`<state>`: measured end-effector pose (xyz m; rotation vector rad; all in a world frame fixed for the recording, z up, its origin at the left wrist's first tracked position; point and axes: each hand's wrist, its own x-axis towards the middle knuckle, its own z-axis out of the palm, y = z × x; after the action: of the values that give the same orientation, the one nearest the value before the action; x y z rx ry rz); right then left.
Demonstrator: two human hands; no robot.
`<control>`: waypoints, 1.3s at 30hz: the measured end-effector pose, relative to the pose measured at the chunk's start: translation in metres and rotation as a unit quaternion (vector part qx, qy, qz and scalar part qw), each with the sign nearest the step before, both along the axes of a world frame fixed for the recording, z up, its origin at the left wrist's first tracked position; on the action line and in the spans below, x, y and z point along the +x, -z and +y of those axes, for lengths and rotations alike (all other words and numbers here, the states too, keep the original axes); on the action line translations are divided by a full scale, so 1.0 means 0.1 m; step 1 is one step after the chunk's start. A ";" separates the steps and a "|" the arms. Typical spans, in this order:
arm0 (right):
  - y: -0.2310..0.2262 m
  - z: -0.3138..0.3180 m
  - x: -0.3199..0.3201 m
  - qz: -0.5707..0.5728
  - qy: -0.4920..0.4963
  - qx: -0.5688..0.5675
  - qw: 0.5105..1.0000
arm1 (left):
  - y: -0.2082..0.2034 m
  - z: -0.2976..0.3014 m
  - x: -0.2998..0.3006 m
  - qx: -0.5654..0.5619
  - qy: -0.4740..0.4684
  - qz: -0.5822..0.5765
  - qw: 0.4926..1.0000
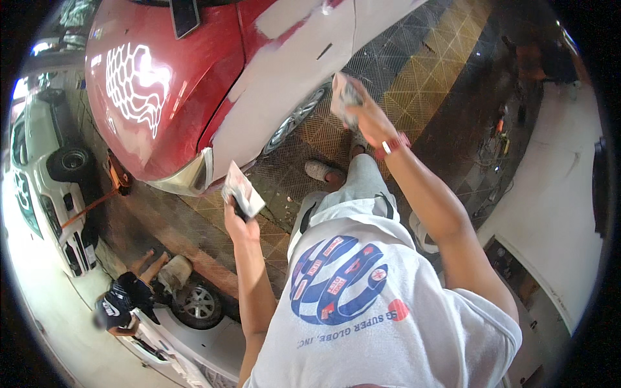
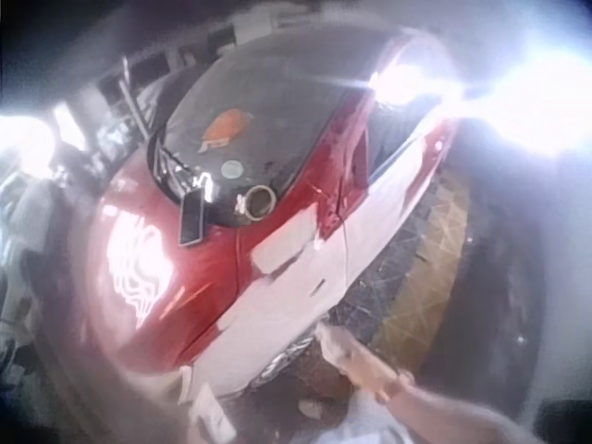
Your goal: The person sands the side panel of a red car using a sanding block, moving methodically along the surface to smooth the paint. The person holds the sanding block in one hand and occasionally adjusts grip while working on the car's body.
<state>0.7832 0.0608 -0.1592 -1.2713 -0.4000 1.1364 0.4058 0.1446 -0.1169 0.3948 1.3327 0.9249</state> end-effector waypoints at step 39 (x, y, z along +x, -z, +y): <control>0.66 1.56 0.46 -0.432 0.292 -0.040 0.852 | 0.03 -0.23 0.01 -0.099 0.143 0.112 0.978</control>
<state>0.8290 0.2169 -0.2251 -1.7835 -0.5657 0.0077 0.4064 0.1212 -0.1202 0.5320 1.5104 0.5129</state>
